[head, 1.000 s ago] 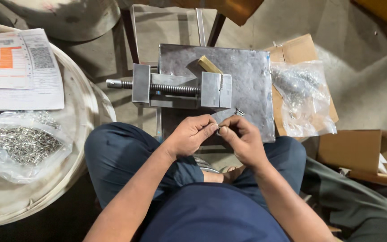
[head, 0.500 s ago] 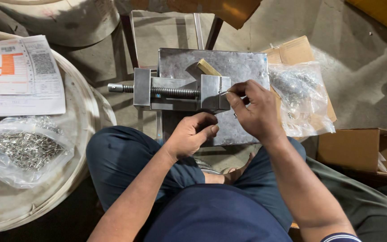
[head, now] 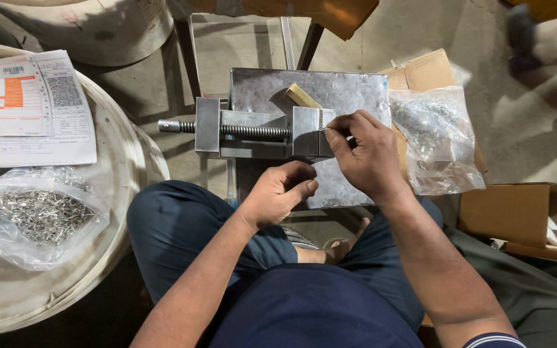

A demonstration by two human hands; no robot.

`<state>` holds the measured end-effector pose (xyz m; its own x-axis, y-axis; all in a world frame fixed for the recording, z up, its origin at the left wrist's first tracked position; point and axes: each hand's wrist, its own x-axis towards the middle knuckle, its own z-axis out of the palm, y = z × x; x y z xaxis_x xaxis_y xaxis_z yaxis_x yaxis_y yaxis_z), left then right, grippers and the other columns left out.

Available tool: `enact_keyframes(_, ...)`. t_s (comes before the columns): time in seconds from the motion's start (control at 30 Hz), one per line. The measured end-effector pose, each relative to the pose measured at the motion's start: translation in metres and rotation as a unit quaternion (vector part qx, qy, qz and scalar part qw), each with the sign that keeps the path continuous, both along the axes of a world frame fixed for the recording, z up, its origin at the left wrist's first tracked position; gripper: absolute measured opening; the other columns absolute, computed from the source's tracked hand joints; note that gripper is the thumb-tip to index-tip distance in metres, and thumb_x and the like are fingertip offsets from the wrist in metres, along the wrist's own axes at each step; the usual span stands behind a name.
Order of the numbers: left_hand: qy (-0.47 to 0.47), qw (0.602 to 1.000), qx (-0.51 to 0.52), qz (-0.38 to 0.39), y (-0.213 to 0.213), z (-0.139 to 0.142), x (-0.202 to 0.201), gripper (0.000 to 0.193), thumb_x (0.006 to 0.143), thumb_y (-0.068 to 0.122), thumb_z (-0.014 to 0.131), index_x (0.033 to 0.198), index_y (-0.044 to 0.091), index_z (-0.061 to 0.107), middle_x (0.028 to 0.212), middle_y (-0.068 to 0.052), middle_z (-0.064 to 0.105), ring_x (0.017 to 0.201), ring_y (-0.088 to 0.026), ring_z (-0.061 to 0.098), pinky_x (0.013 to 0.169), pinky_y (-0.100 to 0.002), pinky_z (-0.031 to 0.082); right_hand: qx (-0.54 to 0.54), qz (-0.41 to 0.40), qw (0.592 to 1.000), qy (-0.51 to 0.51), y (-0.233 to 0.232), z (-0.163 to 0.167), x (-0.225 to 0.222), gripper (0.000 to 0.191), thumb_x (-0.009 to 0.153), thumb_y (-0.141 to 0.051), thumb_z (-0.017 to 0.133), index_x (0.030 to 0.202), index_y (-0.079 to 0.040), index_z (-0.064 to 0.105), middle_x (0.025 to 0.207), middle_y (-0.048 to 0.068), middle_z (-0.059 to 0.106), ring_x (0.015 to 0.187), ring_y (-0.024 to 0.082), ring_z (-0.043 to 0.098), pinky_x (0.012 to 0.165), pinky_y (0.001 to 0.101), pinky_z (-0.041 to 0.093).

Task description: The person sits on the floor and uses a bench vise to hold small metal pieces while attaching wire or pins to them. They repeatedly pick up components, secure them in the vise, and manipulate them with their hands.

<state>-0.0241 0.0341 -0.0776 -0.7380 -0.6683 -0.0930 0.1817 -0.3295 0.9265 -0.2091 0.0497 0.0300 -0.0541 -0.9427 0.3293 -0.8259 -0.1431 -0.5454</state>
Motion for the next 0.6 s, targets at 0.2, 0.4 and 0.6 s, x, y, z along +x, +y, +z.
enact_keyframes(0.2,0.005,0.999,-0.046,-0.007,-0.001,-0.007,0.003,0.021,0.101,0.017,0.069,0.113,0.000,0.067,0.088,0.000,0.066,0.078,-0.005,0.057,0.068,-0.025,0.050,-0.007,-0.008,1.000,0.011,0.004,0.002,0.004,0.009,0.097,-0.012,0.074,0.100,-0.004,0.073,0.094,0.009,0.072,0.082,0.022,0.074,0.071,0.0315,0.057)
enact_keyframes(0.4,0.032,0.999,-0.033,0.000,0.000,-0.016,0.001,0.021,0.101,0.016,0.069,0.113,0.000,0.066,0.090,0.002,0.065,0.078,-0.003,0.055,0.067,-0.023,0.048,0.008,0.032,0.999,0.003,0.006,0.001,-0.001,0.008,0.096,-0.011,0.075,0.102,-0.005,0.074,0.093,0.009,0.072,0.080,0.021,0.073,0.070,0.0321,0.056)
enact_keyframes(0.6,0.021,1.000,0.014,-0.001,0.001,-0.011,-0.003,0.022,0.099,0.015,0.070,0.114,-0.001,0.065,0.091,0.002,0.066,0.082,-0.005,0.059,0.070,-0.024,0.050,0.014,0.059,0.998,0.034,0.008,0.005,-0.003,0.011,0.094,-0.008,0.076,0.103,-0.004,0.074,0.096,0.012,0.070,0.083,0.025,0.070,0.071,0.0347,0.055)
